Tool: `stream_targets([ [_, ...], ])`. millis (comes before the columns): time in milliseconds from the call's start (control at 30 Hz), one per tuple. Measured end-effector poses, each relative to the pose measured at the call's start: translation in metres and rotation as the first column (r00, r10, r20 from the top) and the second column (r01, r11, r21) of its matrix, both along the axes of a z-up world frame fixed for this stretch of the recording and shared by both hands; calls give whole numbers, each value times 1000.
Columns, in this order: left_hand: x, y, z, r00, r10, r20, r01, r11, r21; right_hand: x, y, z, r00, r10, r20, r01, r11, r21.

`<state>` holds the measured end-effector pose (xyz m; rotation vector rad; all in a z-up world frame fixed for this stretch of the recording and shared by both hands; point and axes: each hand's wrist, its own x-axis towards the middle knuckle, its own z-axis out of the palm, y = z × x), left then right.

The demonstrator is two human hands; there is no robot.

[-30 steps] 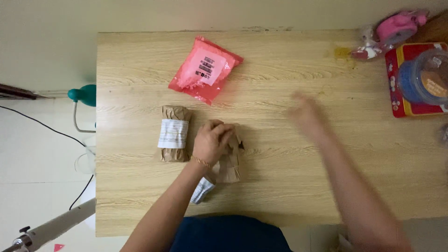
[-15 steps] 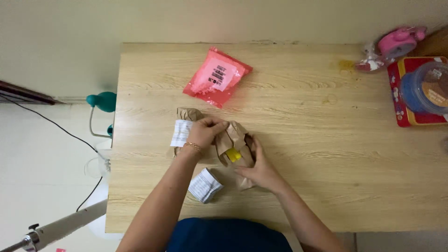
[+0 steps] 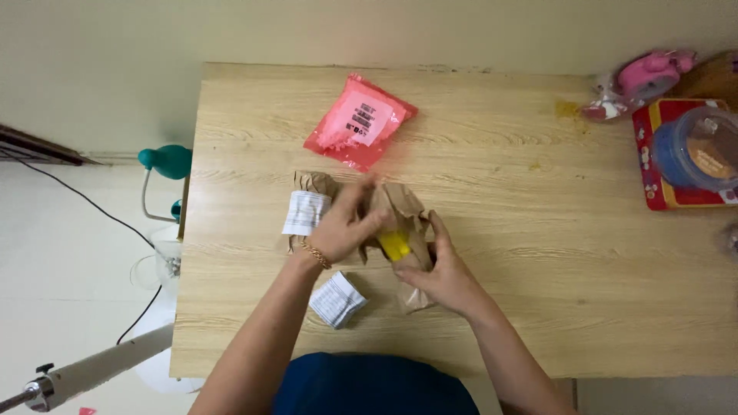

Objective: The person places bundles of wires into a plastic bag, seals the bag, and then unwraps several components from brown paper and white padding material.

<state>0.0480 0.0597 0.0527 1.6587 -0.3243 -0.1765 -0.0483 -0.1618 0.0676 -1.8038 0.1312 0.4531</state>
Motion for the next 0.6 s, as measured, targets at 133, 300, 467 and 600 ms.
stream_targets([
  [133, 6, -5, -52, 931, 122, -344, -167, 980, -105, 2, 4, 33, 985, 52, -167, -72, 991, -115],
  [300, 29, 17, -98, 749, 354, -560, -527, 831, -180, -15, -21, 17, 978, 182, -103, -198, 963, -182],
  [467, 32, 22, -122, 692, 531, -489, -685, 698, -210, -18, -32, -11, 991, -14, -130, 62, 927, 370],
  [600, 10, 8, -83, 842, 536, 63, -540, 835, 106, 1, -19, -28, 826, -333, -454, 546, 672, 500],
])
